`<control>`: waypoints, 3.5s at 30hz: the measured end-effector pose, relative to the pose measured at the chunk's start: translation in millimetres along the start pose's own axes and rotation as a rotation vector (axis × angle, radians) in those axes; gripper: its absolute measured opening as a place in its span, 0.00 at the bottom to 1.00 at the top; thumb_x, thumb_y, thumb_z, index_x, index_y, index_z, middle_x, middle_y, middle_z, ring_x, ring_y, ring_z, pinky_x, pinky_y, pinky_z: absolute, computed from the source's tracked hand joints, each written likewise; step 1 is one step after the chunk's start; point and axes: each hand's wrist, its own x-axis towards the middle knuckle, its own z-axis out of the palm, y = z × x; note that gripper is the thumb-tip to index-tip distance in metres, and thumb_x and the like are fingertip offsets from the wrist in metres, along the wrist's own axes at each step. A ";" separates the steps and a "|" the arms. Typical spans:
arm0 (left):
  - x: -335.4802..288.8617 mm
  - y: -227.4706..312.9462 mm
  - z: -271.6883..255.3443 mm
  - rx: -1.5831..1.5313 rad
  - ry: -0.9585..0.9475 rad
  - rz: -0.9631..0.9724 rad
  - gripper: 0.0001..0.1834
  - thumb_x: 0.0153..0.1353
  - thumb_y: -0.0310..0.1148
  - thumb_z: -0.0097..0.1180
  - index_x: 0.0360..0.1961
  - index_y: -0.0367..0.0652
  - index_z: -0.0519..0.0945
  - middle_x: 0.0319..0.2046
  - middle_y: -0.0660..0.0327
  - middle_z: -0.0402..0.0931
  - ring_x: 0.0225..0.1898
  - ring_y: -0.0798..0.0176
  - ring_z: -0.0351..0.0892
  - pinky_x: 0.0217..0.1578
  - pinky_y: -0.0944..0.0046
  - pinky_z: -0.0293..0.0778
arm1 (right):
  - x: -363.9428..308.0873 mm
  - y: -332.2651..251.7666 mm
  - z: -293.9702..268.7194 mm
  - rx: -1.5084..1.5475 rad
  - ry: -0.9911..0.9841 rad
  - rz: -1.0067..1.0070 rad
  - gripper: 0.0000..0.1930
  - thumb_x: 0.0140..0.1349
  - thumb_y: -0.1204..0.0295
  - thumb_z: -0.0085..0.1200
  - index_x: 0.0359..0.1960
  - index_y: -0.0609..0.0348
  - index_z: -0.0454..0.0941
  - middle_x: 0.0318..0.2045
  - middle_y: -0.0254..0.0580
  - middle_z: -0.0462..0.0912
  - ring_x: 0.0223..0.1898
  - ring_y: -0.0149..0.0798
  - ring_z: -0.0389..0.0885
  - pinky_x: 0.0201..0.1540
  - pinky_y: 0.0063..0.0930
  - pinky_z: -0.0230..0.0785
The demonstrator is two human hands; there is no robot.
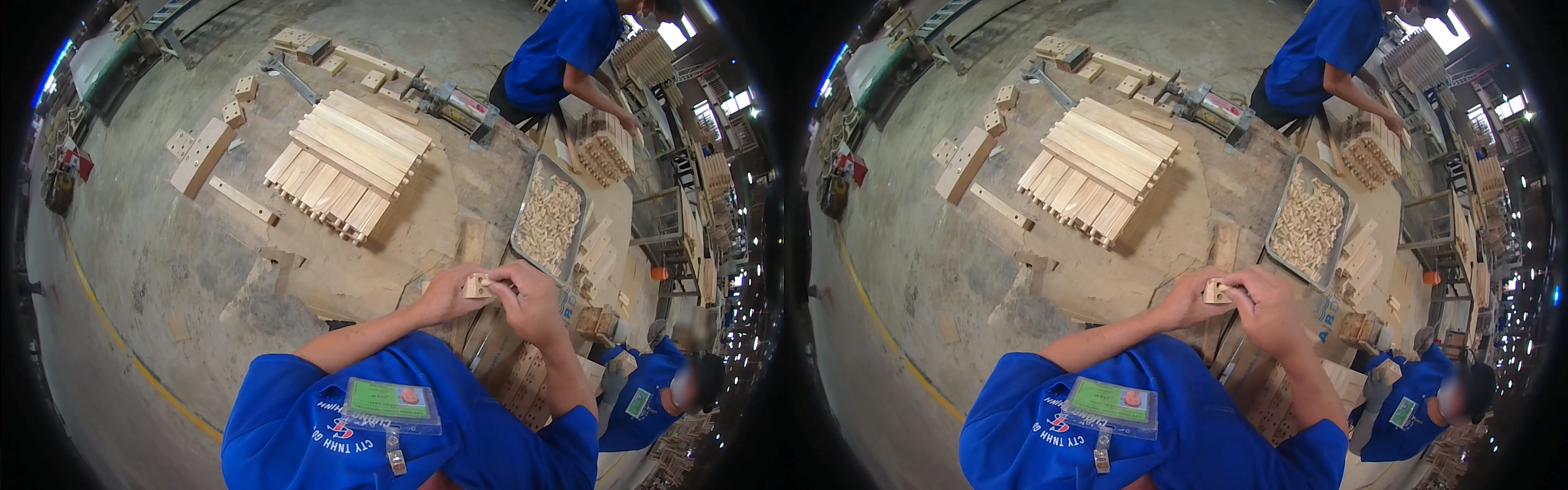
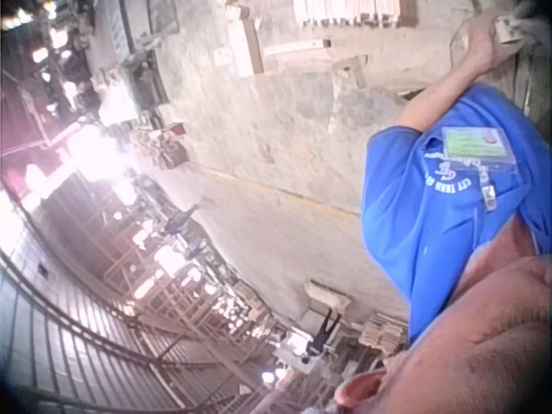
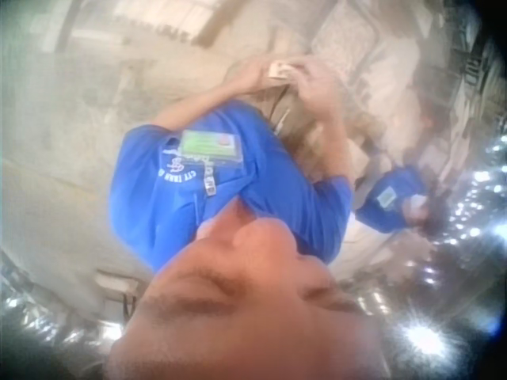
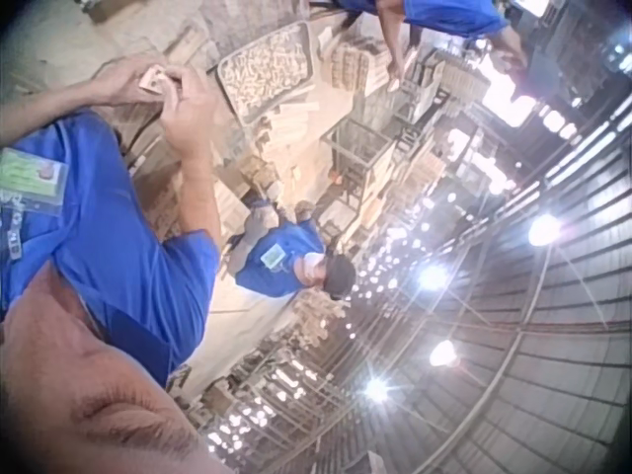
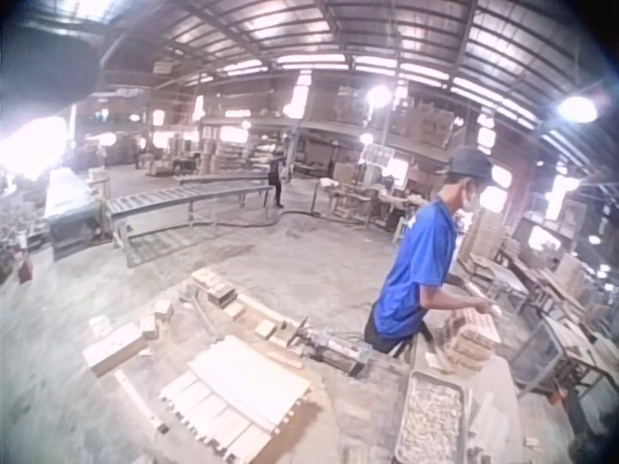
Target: The person inserts small wooden dowels into pre-drilled holes on rectangular wooden blocks. They repeatedly pick up blocks, insert dowels, and place the assembled pieces into a metal tray. The person also uses a wooden mallet to tap the dowels into place.
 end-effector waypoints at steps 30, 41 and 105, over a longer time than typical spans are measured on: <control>25.0 62.0 -97.3 -0.168 0.191 -0.147 0.27 0.61 0.32 0.77 0.58 0.41 0.79 0.46 0.60 0.86 0.47 0.73 0.84 0.47 0.66 0.84 | 10.0 84.3 32.1 -0.033 0.184 0.391 0.10 0.71 0.70 0.58 0.49 0.62 0.82 0.43 0.46 0.86 0.36 0.39 0.85 0.42 0.34 0.78; 19.7 51.1 -66.6 -0.303 0.232 -0.204 0.24 0.59 0.27 0.77 0.55 0.39 0.80 0.46 0.64 0.85 0.48 0.72 0.84 0.49 0.67 0.81 | -11.6 158.7 152.9 -0.352 0.026 0.243 0.09 0.64 0.70 0.64 0.42 0.60 0.83 0.39 0.51 0.84 0.37 0.57 0.87 0.41 0.50 0.80; 24.1 9.7 -2.5 -0.020 0.107 -0.090 0.26 0.59 0.28 0.77 0.58 0.38 0.82 0.46 0.60 0.89 0.49 0.71 0.86 0.52 0.65 0.82 | -93.3 137.0 137.8 -0.291 0.303 0.551 0.30 0.63 0.59 0.71 0.61 0.63 0.77 0.43 0.56 0.86 0.46 0.52 0.86 0.50 0.47 0.78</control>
